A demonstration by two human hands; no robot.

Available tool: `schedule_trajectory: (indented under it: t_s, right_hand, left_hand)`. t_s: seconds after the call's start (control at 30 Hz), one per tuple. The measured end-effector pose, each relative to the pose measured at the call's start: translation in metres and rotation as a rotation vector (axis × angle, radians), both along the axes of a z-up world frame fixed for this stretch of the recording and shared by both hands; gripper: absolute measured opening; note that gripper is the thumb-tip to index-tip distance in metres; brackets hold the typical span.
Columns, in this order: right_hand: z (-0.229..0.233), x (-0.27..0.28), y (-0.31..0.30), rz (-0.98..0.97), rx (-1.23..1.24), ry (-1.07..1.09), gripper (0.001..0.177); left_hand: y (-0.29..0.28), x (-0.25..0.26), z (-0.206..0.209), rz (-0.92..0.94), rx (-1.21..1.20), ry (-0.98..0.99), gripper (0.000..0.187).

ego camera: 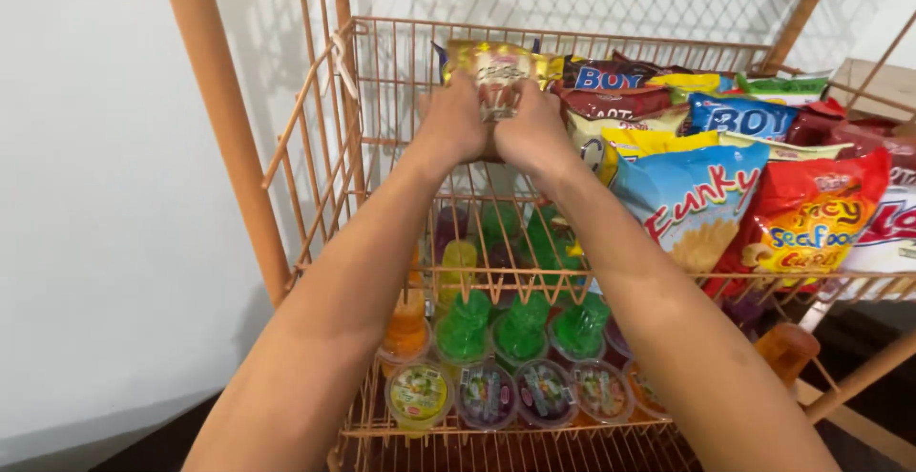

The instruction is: Stock a snack display rack with bags of chips and snacks from a cardboard box.

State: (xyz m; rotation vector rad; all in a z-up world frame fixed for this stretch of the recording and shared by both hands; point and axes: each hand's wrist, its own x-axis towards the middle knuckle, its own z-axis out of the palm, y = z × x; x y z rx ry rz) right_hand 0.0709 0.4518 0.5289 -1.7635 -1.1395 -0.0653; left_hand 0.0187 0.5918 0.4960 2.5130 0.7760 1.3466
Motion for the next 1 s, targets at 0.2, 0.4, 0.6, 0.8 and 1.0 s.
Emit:
schedule_trajectory:
  t_s: [0.2,0.4,0.6,0.8,1.0]
  right_hand:
    - [-0.029,0.052,0.035,-0.063,-0.197,-0.209,0.071]
    - [-0.054,0.067,0.038,0.009,-0.138,-0.551,0.077]
    - [-0.027,0.010,-0.008,0.001,-0.208,-0.490,0.079]
    - [-0.030,0.014,-0.001,-0.013,-0.214,-0.634,0.052]
    - [-0.034,0.014,0.000,0.005,-0.270,-0.626,0.067]
  left_hand:
    - [0.017,0.017,0.010,-0.059,-0.171,0.190,0.073]
    - [0.015,0.003,0.001,-0.124,-0.053,0.108,0.099]
    - [0.009,0.012,-0.006,-0.056,-0.198,0.092,0.098]
    - [-0.023,-0.019,0.008,-0.003,-0.345,0.135,0.111]
    - [-0.006,0.001,-0.005,0.280,-0.102,0.408,0.045]
